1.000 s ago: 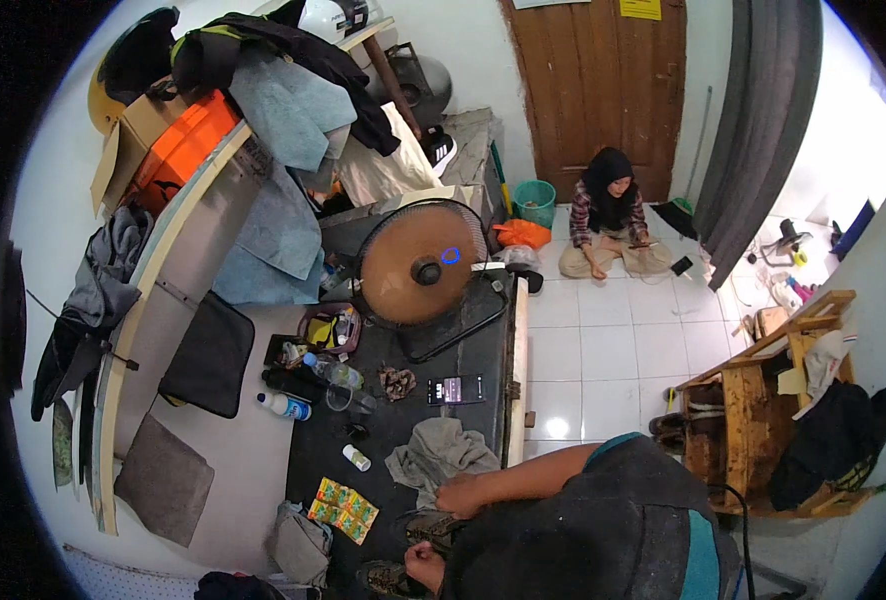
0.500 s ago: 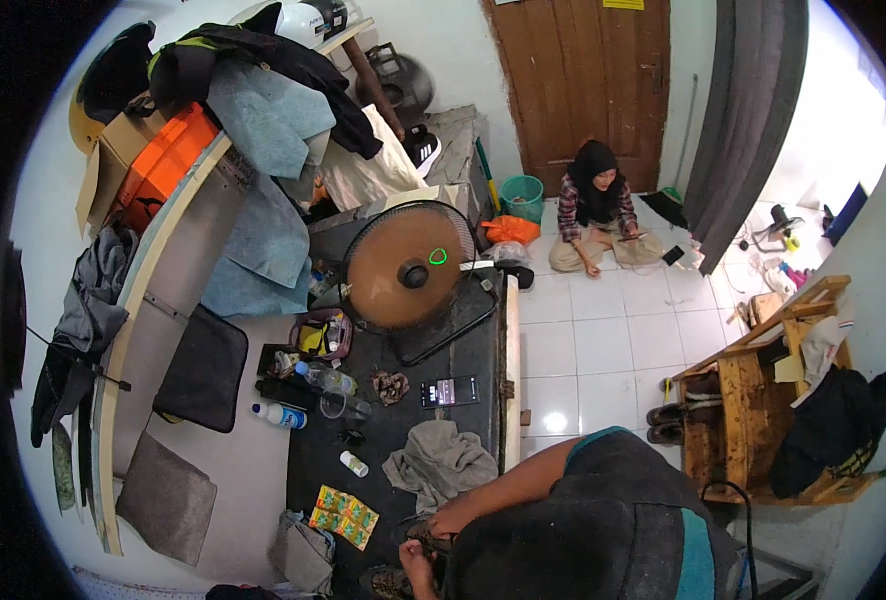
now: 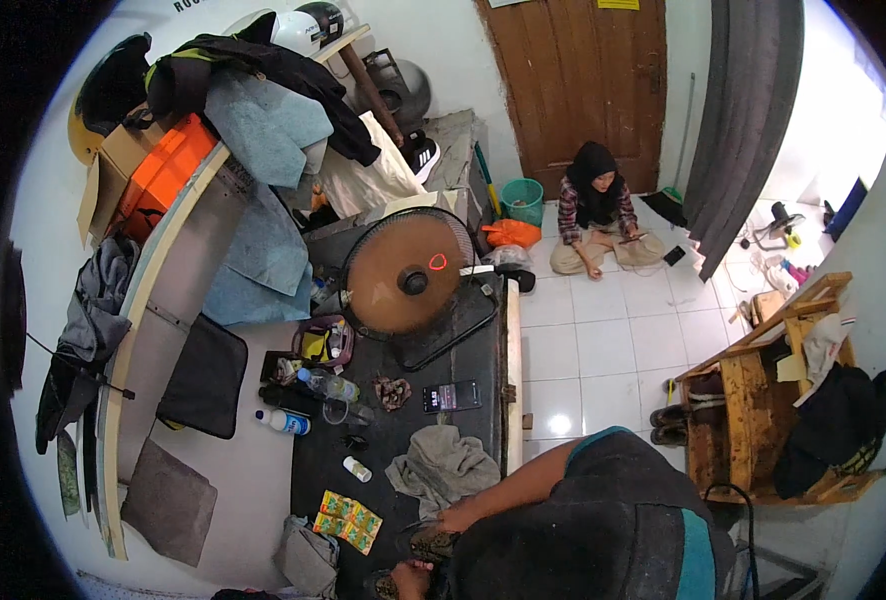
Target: Repairing and lacing a pair of brown boots on a workbench.
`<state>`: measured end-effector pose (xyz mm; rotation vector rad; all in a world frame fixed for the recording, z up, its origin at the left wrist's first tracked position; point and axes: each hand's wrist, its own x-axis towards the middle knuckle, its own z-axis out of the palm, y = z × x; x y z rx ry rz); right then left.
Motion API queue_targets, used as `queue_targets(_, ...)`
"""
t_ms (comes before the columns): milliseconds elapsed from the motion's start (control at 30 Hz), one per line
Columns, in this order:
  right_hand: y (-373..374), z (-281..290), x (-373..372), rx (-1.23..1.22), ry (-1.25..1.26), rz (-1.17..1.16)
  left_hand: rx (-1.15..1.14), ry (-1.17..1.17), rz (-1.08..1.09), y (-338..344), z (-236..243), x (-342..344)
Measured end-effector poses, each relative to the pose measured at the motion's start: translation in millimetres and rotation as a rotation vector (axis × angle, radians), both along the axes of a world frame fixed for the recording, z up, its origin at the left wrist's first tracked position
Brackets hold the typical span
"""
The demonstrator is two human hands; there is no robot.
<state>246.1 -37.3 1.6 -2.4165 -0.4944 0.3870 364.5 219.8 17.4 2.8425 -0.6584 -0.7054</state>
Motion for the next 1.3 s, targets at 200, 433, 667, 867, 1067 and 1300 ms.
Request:
queue_targets(200, 0.6, -2.3, -2.7, -0.022, -0.013, -0.033, -0.729, 0.394, 0.291, 3.7, 6.8, -12.1)
queue_targets(433, 11.2, -4.4, -1.4, -0.103, 0.017, -0.016, -0.782, 0.351, 0.548, 24.4, -33.2, -14.9)
queue_targets(667, 16.1, -8.9, 0.6, -0.102, -0.069, -0.043, -0.252, 0.192, -0.242, 71.4, -28.0, 31.5)
queue_targets(867, 6.3, -10.6, -10.1, -0.062, 0.004, -0.123, -0.288, 0.558, 0.386, -14.8, 178.7, -47.0)
queue_targets(1067, 7.7, 21.8, -15.8, -0.092, -0.011, -0.107, -0.922, 0.445, 1.049, -3.9, 205.3, -76.5)
queue_targets(1300, -2.8, 44.9, -19.2, -0.082, 0.103, -0.122, -0.719, -0.084, -0.186, 26.0, 189.6, -78.7)
